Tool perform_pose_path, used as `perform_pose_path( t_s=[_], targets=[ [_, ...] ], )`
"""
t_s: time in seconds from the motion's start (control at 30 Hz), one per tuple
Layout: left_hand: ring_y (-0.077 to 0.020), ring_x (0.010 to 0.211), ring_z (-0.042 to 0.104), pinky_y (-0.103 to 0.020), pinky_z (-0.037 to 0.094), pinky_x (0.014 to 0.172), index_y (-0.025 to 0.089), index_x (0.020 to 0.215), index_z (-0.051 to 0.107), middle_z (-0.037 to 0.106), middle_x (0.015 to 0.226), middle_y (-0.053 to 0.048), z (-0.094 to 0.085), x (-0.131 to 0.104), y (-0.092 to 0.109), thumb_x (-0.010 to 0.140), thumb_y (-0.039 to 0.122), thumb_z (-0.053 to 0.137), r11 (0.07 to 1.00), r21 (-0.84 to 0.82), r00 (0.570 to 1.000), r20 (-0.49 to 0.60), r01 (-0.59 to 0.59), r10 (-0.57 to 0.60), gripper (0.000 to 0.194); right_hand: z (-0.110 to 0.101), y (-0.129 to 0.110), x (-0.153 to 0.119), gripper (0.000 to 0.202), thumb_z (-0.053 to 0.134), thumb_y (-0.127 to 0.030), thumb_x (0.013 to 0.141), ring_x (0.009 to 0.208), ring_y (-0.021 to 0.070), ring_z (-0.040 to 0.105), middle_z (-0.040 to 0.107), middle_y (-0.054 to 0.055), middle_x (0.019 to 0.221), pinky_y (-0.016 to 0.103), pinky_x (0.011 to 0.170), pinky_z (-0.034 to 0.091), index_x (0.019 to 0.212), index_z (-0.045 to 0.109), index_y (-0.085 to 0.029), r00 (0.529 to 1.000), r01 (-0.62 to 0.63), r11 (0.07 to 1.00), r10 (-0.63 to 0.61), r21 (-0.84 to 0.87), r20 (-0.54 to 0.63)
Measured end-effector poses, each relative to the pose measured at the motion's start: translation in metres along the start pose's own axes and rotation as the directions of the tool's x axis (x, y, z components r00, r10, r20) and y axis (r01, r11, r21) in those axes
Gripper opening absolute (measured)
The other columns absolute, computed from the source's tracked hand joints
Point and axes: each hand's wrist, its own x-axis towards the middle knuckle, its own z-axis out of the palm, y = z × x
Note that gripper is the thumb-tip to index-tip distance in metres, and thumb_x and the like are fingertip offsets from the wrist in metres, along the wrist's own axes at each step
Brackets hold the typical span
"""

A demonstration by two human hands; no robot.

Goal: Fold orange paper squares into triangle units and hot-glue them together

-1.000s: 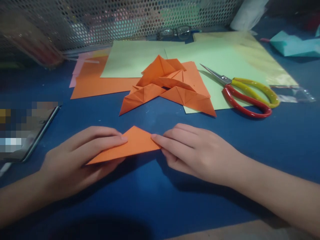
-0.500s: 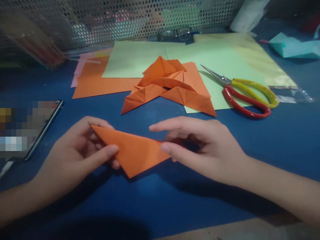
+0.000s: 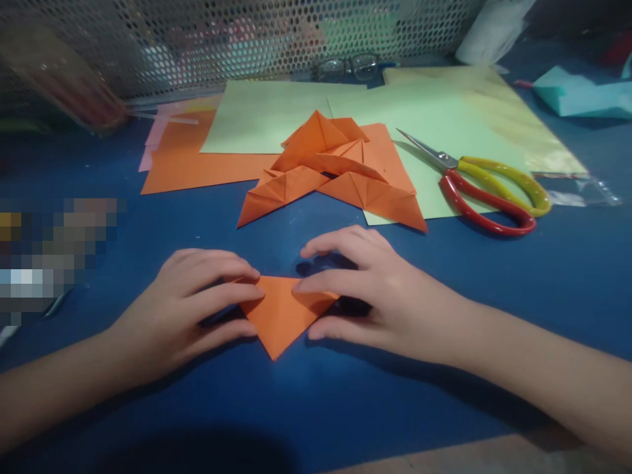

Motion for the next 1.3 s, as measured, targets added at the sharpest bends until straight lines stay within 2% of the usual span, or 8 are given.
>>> perform_pose_path(
  t_s=[0.13,0.27,0.37,0.6,0.83,0.97,1.07,1.3],
  targets=[
    [-0.019,0.126,0.07,-0.035,0.042,0.118,0.019,0.118,0.069,0.081,0.122,-0.006,0.0,-0.002,0.001,0.117,0.02,0.039,0.977,0.069,0.979,0.032,-0.203,0.201,0.031,-0.001,-0.006,0.005,0.015,0.059,-0.03,0.109,0.097,0.0173,0.068,0.073,0.006,0.108,0.033,0.086,0.057,0.109,0.072,-0.023,0.993,0.122,0.991,-0.121,-0.059,0.016],
    [-0.0206,0.143,0.061,-0.037,0.045,0.121,0.024,0.126,0.07,0.076,0.137,-0.006,0.0,-0.005,0.002,0.114,0.011,0.032,0.98,0.058,0.977,0.112,-0.188,0.181,0.042,-0.002,-0.01,0.005,0.018,0.053,-0.012,0.108,0.089,0.0156,0.066,0.077,0.003,0.102,0.03,0.077,0.054,0.113,0.068,-0.019,0.977,0.202,0.978,-0.197,-0.057,0.08],
    [-0.0254,0.141,0.063,-0.04,0.05,0.114,0.022,0.126,0.071,0.076,0.137,-0.009,0.001,-0.006,0.002,0.113,0.011,0.036,0.984,0.054,0.982,0.101,-0.168,0.162,0.039,-0.001,-0.009,0.002,0.021,0.051,-0.006,0.107,0.089,0.0167,0.065,0.077,0.003,0.102,0.032,0.078,0.053,0.114,0.067,-0.019,0.978,0.201,0.977,-0.195,-0.07,0.079],
    [-0.0249,0.125,0.072,-0.035,0.055,0.107,0.017,0.107,0.076,0.08,0.129,-0.005,0.001,-0.003,0.005,0.117,0.015,0.033,0.977,0.065,0.979,0.005,-0.204,0.204,0.045,0.0,-0.006,0.003,0.019,0.049,-0.012,0.11,0.093,0.0148,0.068,0.077,0.005,0.103,0.027,0.085,0.056,0.108,0.068,-0.016,0.982,0.18,0.983,-0.182,0.037,0.054],
    [-0.0201,0.117,0.075,-0.028,0.056,0.107,0.016,0.101,0.08,0.083,0.119,-0.005,-0.004,0.004,0.008,0.118,0.022,0.034,0.989,0.061,0.99,0.053,-0.135,0.132,0.05,0.001,-0.005,0.004,0.009,0.062,-0.02,0.106,0.09,0.0158,0.067,0.076,0.006,0.095,0.028,0.084,0.058,0.108,0.066,-0.012,0.981,0.193,0.981,-0.193,0.01,0.025],
    [-0.0221,0.098,0.072,-0.033,0.058,0.091,0.014,0.095,0.075,0.08,0.1,-0.009,-0.004,0.005,0.01,0.116,0.02,0.04,0.988,0.063,0.99,-0.023,-0.138,0.14,0.041,0.0,-0.006,0.007,0.013,0.053,-0.018,0.11,0.086,0.0151,0.066,0.075,0.005,0.094,0.028,0.08,0.057,0.106,0.065,-0.014,0.984,0.174,0.985,-0.174,-0.01,0.042],
    [-0.0203,0.081,0.064,-0.031,0.055,0.078,0.012,0.095,0.071,0.076,0.09,-0.008,-0.004,0.006,0.011,0.113,0.012,0.042,0.987,0.067,0.989,-0.017,-0.149,0.15,0.034,0.001,-0.007,0.007,0.012,0.053,-0.019,0.11,0.084,0.0147,0.065,0.075,0.005,0.094,0.028,0.079,0.057,0.107,0.064,-0.015,0.984,0.171,0.985,-0.171,-0.002,0.045],
    [-0.0197,0.08,0.062,-0.03,0.053,0.079,0.011,0.099,0.067,0.074,0.09,-0.008,-0.002,0.002,0.01,0.113,0.008,0.04,0.989,0.02,0.989,-0.003,-0.146,0.146,0.03,0.002,-0.007,0.003,0.007,0.056,-0.02,0.109,0.084,0.0149,0.063,0.074,0.004,0.093,0.029,0.08,0.057,0.109,0.062,-0.016,0.985,0.167,0.986,-0.166,-0.005,0.036]
  ],
)
